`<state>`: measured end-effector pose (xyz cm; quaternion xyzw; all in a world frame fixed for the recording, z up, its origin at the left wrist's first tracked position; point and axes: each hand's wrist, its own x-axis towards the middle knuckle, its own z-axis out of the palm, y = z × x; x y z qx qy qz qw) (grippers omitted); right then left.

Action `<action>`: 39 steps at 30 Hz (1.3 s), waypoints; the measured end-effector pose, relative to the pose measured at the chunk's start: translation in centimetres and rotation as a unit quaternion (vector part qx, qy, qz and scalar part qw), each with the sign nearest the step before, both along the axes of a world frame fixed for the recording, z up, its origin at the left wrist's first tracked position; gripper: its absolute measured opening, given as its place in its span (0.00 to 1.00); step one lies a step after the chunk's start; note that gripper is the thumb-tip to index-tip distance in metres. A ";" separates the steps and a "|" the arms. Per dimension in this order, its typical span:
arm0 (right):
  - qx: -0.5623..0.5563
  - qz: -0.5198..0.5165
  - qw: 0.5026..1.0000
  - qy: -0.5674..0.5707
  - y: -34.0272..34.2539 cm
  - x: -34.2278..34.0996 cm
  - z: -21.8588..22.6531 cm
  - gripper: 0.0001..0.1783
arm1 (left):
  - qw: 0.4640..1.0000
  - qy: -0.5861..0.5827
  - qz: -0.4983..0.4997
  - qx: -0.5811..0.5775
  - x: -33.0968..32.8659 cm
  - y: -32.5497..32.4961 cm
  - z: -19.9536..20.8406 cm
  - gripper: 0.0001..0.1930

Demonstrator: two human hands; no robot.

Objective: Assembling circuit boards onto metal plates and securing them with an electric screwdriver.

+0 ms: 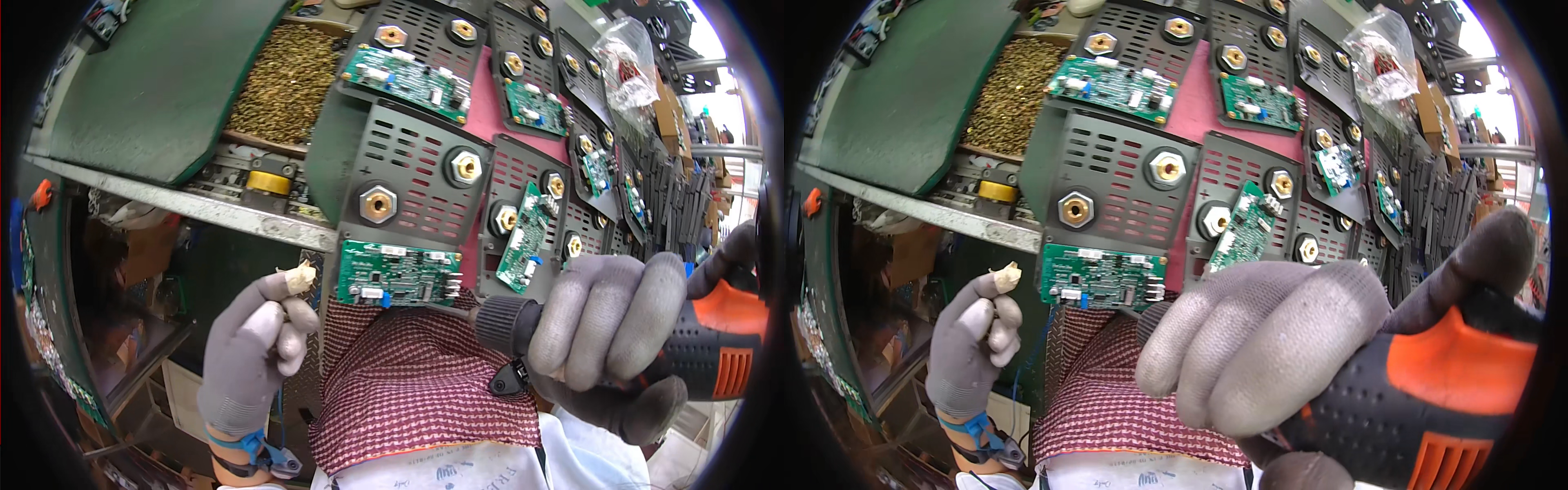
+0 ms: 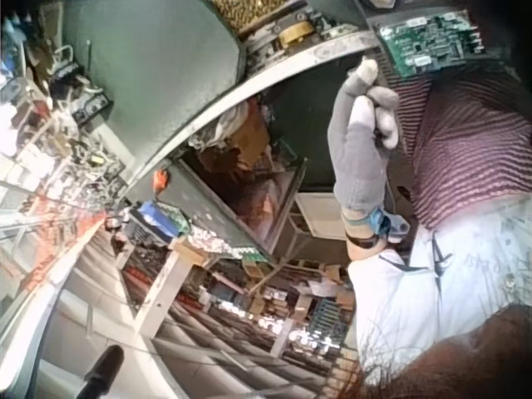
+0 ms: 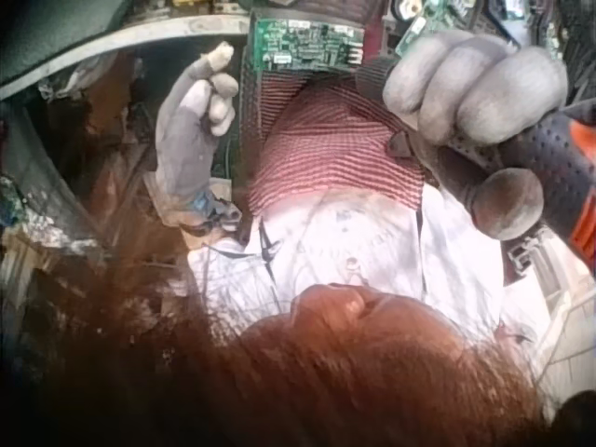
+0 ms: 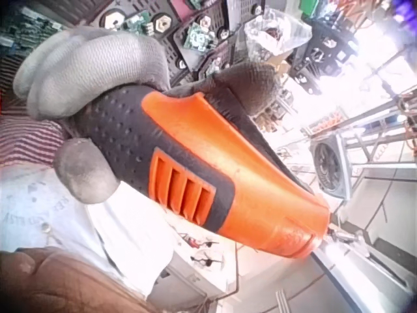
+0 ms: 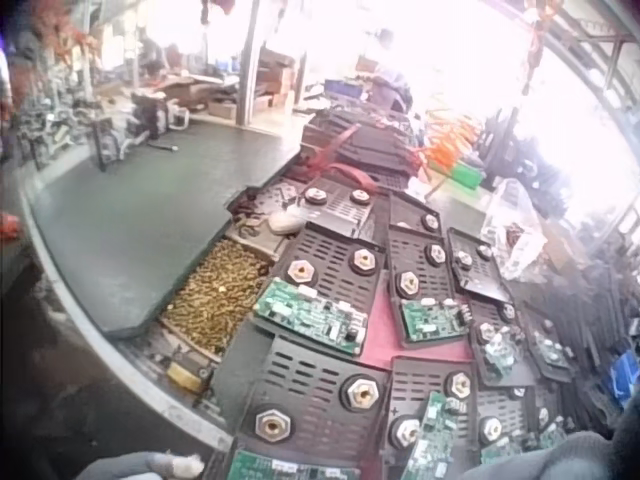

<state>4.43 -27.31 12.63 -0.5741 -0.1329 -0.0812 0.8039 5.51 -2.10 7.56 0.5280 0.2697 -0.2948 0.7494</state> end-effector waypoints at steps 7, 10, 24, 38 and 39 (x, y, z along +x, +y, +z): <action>0.075 0.036 0.996 -0.039 3.4 2.1 1.1 0.17 | 0.981 -0.069 0.051 -0.175 -1.5 0.0 -2.2 0.14; 0.086 0.032 0.995 -0.031 4.7 2.5 1.9 0.17 | 0.968 -0.055 0.060 -0.239 -1.3 -0.6 -2.5 0.11; 0.117 0.025 0.993 -0.013 6.9 2.9 3.0 0.18 | 0.974 -0.006 -0.015 -0.228 -0.1 -1.4 -1.8 0.22; 0.113 0.023 0.993 -0.002 6.7 2.9 3.4 0.17 | 0.937 0.031 0.036 -0.345 0.0 -2.3 -1.2 0.18; 0.113 0.011 0.994 -0.004 6.7 2.9 3.4 0.17 | 0.928 0.033 0.036 -0.369 0.0 -2.5 -1.2 0.18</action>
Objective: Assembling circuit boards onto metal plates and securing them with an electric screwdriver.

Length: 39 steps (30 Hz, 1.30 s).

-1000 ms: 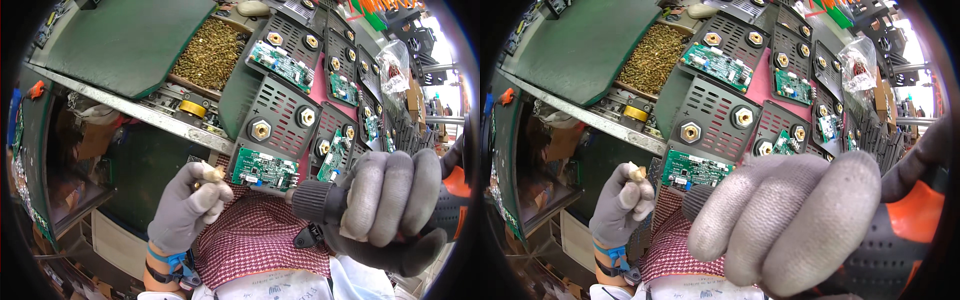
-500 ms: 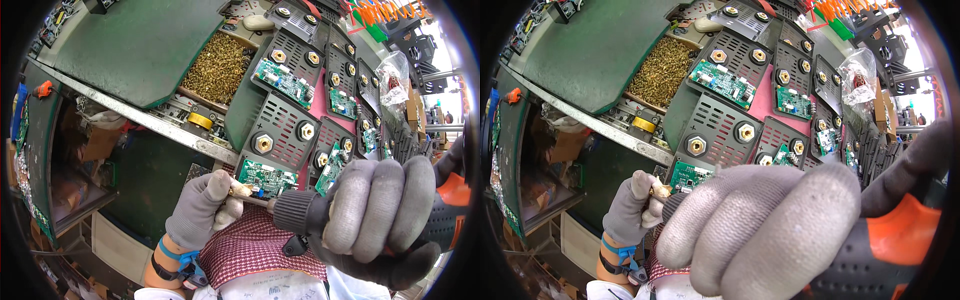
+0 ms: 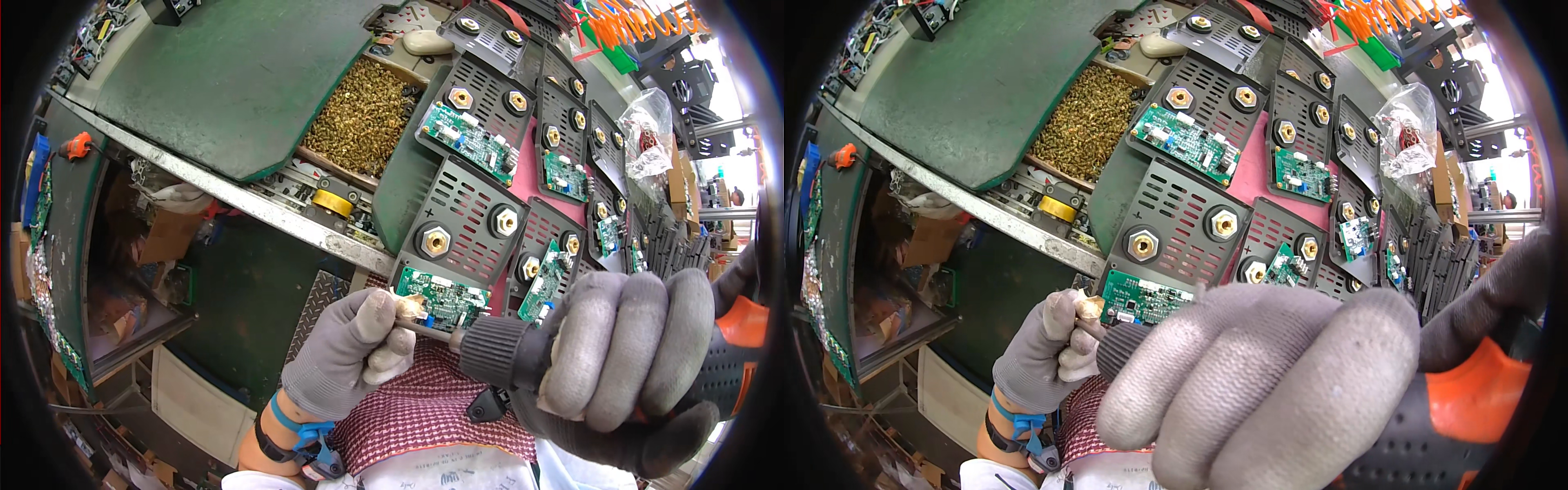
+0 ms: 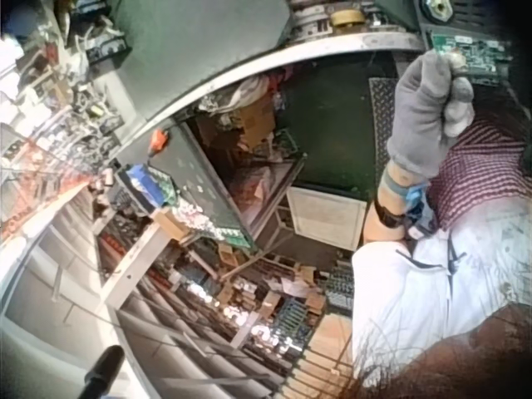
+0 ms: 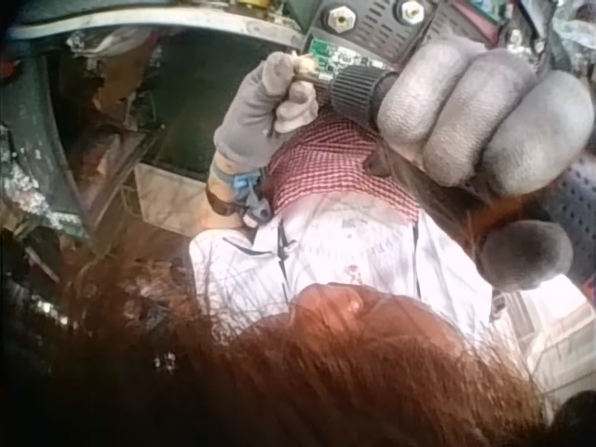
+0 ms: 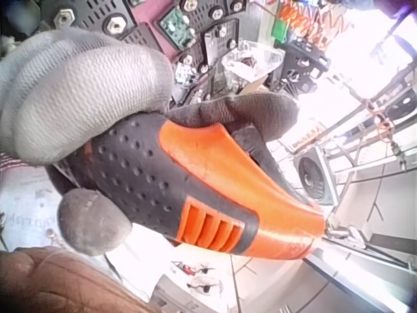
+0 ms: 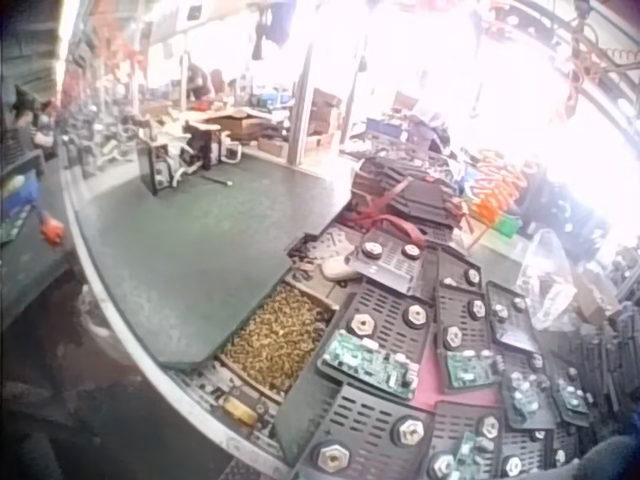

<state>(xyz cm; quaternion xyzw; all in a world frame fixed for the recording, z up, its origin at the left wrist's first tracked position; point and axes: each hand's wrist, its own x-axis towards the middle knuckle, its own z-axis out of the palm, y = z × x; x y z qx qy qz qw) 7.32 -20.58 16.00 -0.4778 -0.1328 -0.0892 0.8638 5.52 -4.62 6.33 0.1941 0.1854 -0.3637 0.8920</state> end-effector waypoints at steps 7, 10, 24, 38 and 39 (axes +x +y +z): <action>-0.037 -0.009 0.999 -0.013 -0.9 0.4 -0.1 0.18 | 0.979 -0.049 -0.052 0.193 -0.1 1.4 0.4 0.23; -0.049 -0.012 0.998 -0.027 -2.0 1.1 -0.3 0.18 | 0.769 -0.276 -0.124 0.563 0.2 3.1 -0.4 0.35; -0.115 0.033 0.993 0.012 -4.0 2.0 -1.2 0.18 | 0.534 -0.600 -0.250 0.541 6.0 1.9 -1.1 0.45; -0.101 -0.023 0.993 -0.059 -3.5 2.2 -2.6 0.17 | 0.465 -0.606 -0.352 0.541 7.5 0.6 0.3 0.29; -0.102 -0.027 0.992 -0.063 -3.4 2.3 -2.7 0.17 | 0.466 -0.605 -0.352 0.541 7.4 0.5 0.2 0.29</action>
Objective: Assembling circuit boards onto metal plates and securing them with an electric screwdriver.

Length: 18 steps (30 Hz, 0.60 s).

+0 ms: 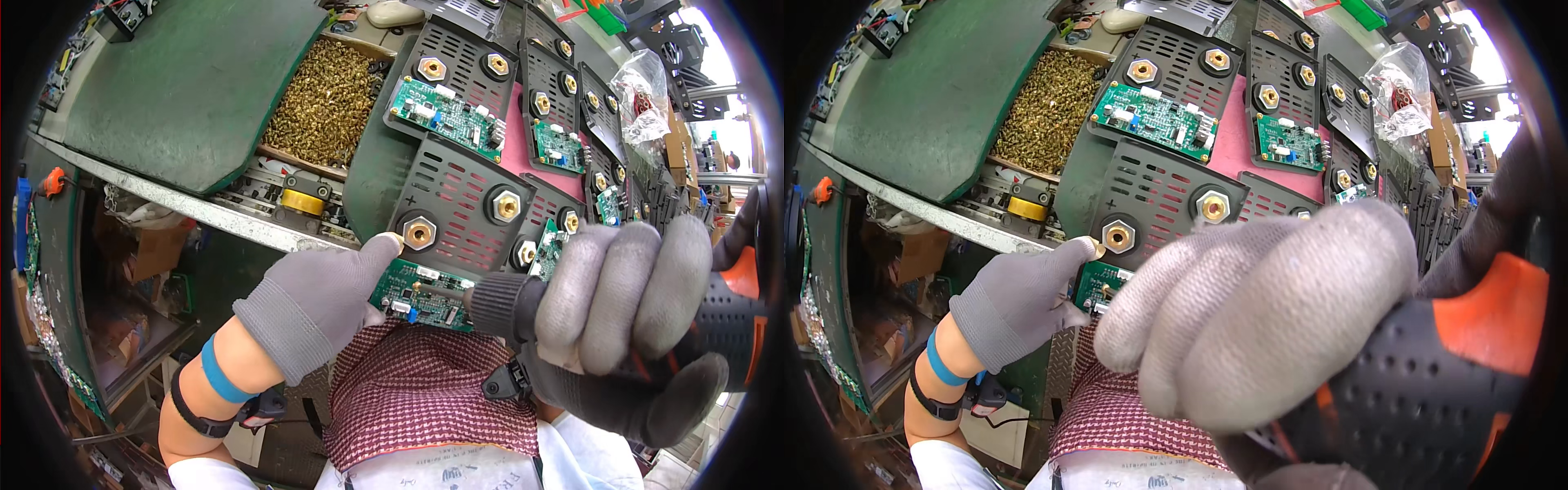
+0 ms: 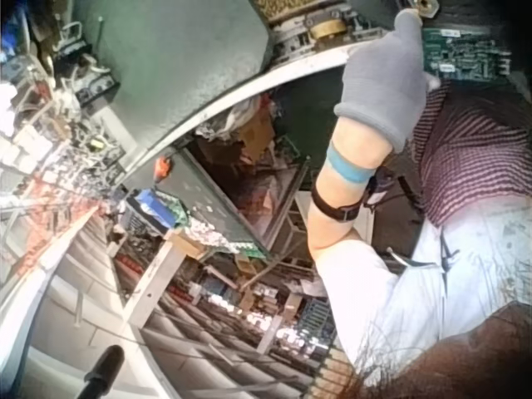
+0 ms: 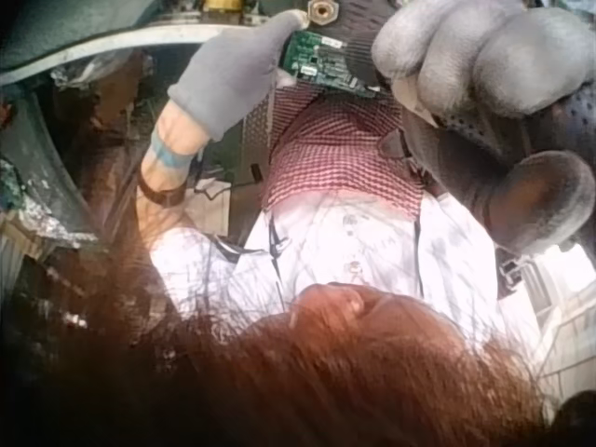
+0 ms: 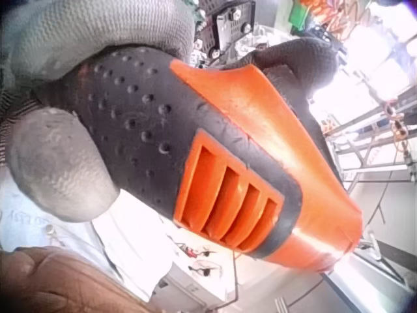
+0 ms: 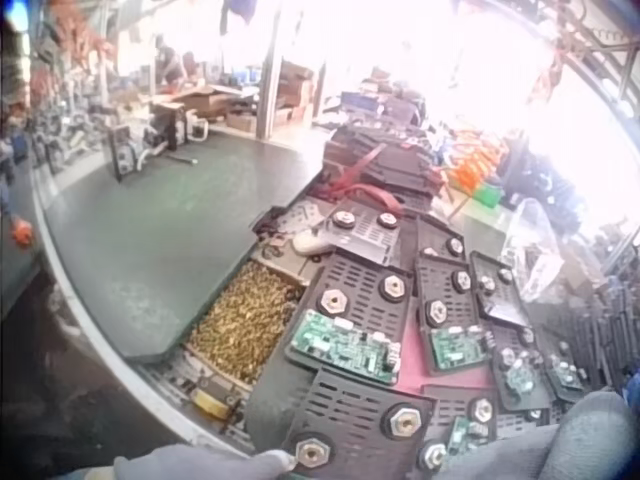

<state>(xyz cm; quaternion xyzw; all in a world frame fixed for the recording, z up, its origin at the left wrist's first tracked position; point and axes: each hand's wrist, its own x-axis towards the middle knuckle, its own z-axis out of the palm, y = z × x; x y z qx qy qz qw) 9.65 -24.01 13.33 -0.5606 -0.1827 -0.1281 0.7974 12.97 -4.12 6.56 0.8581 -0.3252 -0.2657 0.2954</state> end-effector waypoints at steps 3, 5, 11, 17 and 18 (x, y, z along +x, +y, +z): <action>-0.013 -0.014 1.000 -0.006 0.4 0.4 -0.4 0.17 | 1.000 0.001 -0.001 0.007 -0.2 -0.2 -0.4 0.28; -0.023 -0.022 0.999 -0.009 0.6 0.8 -0.6 0.17 | 0.997 -0.070 0.017 -0.027 -0.5 -0.2 -0.7 0.32; -0.015 -0.053 0.998 -0.001 2.0 1.7 -0.7 0.18 | 0.945 0.131 0.260 -0.152 -2.6 1.8 -0.9 0.43; -0.051 -0.045 0.997 0.028 2.2 2.4 -0.7 0.20 | 0.891 0.297 0.318 -0.134 -4.2 1.0 -3.2 0.23; -0.071 -0.027 0.997 0.029 2.2 2.5 -0.9 0.20 | 0.862 0.338 0.321 -0.200 -4.4 0.7 -3.5 0.22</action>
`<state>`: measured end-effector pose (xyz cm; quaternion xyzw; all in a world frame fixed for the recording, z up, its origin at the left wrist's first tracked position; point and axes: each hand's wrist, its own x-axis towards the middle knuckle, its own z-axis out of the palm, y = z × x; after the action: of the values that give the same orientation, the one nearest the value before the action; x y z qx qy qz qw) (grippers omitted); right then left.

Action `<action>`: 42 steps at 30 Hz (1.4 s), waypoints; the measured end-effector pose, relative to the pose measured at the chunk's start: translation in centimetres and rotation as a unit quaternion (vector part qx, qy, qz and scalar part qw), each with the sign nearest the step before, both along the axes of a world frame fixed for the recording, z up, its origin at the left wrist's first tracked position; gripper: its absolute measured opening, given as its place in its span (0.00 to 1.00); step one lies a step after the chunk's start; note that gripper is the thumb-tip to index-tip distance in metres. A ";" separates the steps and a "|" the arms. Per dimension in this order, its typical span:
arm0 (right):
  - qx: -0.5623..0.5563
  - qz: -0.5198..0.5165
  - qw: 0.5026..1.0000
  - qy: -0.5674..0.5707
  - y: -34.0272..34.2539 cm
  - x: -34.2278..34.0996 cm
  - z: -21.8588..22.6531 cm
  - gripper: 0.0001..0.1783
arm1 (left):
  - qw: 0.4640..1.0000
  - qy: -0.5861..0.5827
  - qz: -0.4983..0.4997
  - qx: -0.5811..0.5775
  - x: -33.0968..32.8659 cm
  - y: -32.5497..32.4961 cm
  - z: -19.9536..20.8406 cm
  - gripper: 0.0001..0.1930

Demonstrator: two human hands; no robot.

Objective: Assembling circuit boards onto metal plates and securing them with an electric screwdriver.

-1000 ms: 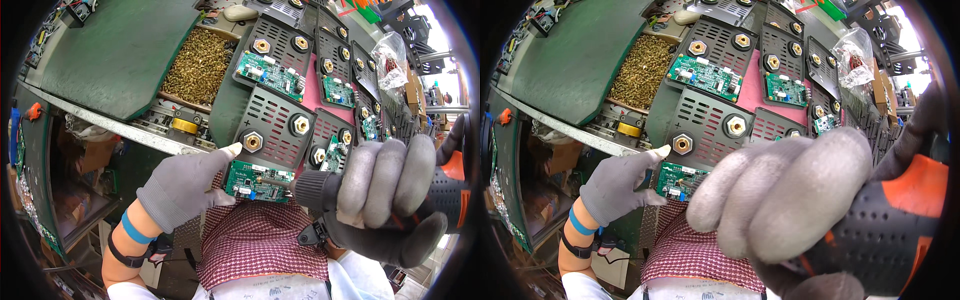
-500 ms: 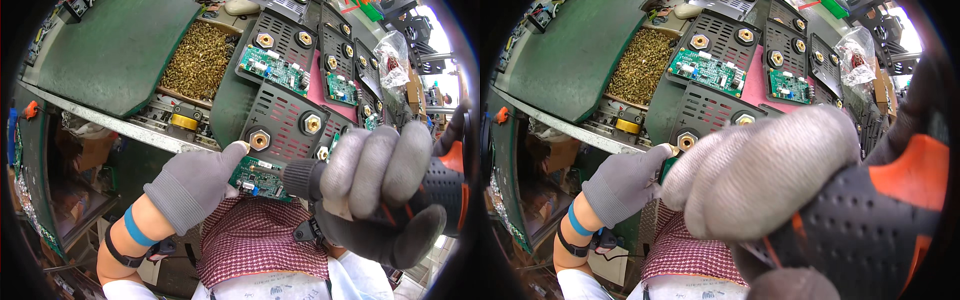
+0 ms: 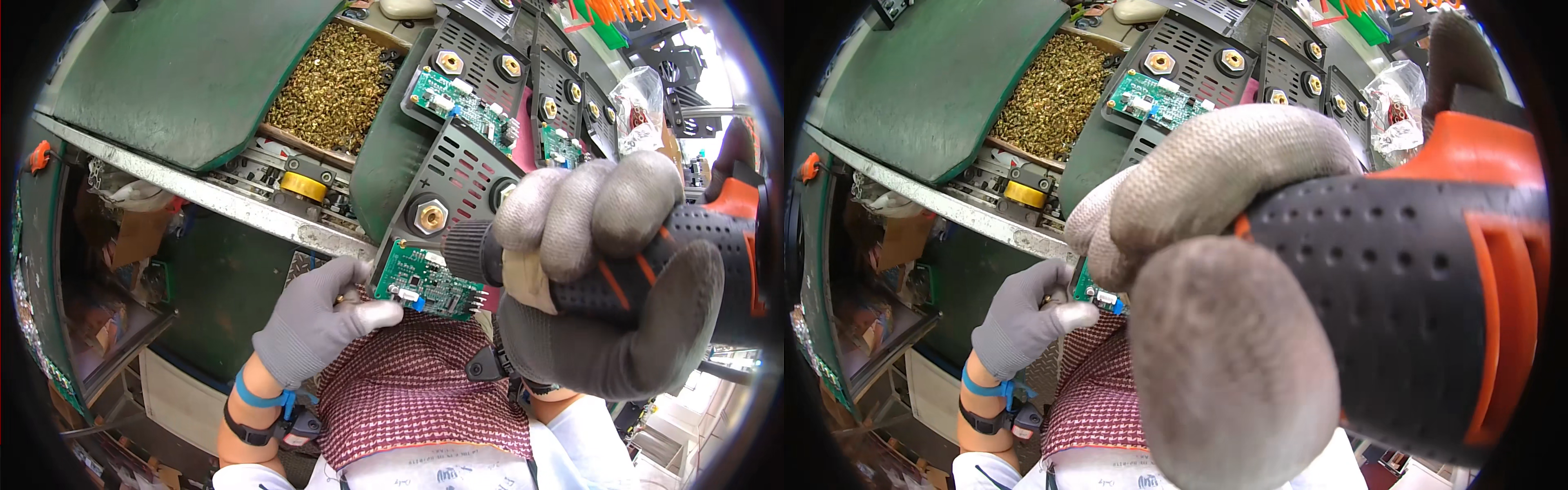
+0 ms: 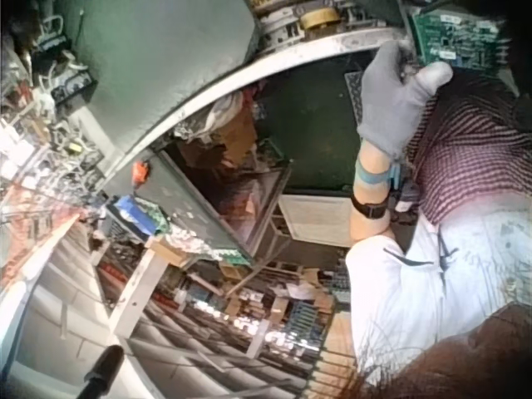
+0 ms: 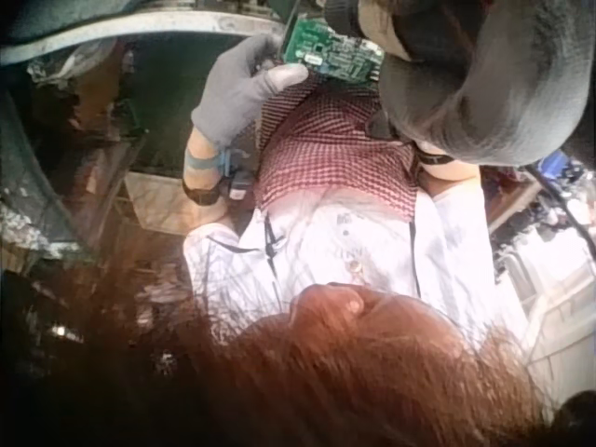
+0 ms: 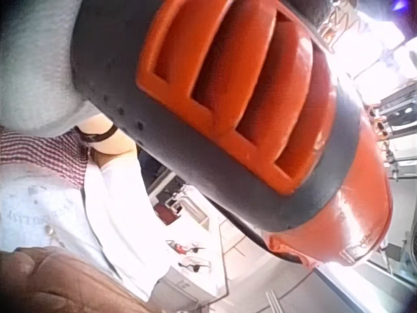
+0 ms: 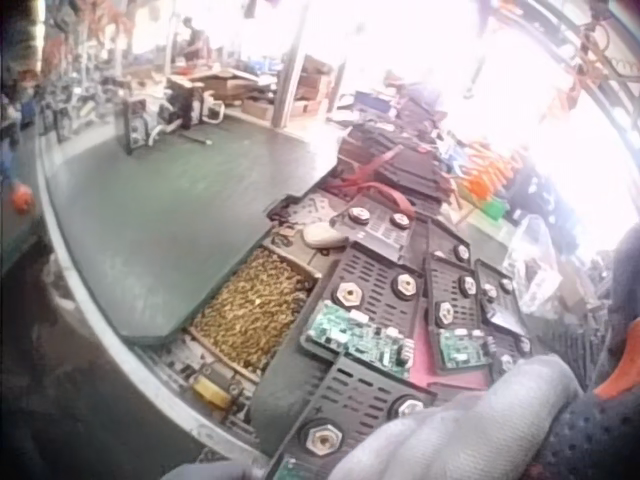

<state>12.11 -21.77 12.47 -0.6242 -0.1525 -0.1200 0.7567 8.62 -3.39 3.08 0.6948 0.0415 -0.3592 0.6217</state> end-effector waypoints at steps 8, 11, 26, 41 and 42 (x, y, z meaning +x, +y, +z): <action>-0.001 -0.019 0.999 -0.042 0.4 -0.6 -1.6 0.20 | 0.990 -0.140 -0.015 -0.011 -0.4 -0.4 -1.0 0.24; 0.006 -0.010 0.998 -0.055 0.2 -0.9 -2.1 0.19 | 0.983 -0.183 0.015 -0.025 -0.6 -0.8 -1.3 0.23; -0.157 0.006 0.987 -0.018 1.7 2.6 -2.0 0.13 | 0.976 -0.216 0.024 -0.022 -1.0 -2.0 -1.9 0.28; 0.066 -0.044 0.996 -0.033 -1.7 -2.3 2.5 0.15 | 0.995 -0.076 0.062 0.005 -1.0 0.5 0.1 0.15; 0.100 -0.022 0.994 -0.028 -1.8 -2.8 2.5 0.15 | 0.995 0.003 0.098 -0.025 -1.3 0.9 0.2 0.14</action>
<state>9.28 -23.58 15.01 -0.5449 -0.1471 -0.1693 0.8080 7.30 -2.44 3.24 0.6708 0.1021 -0.2996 0.6707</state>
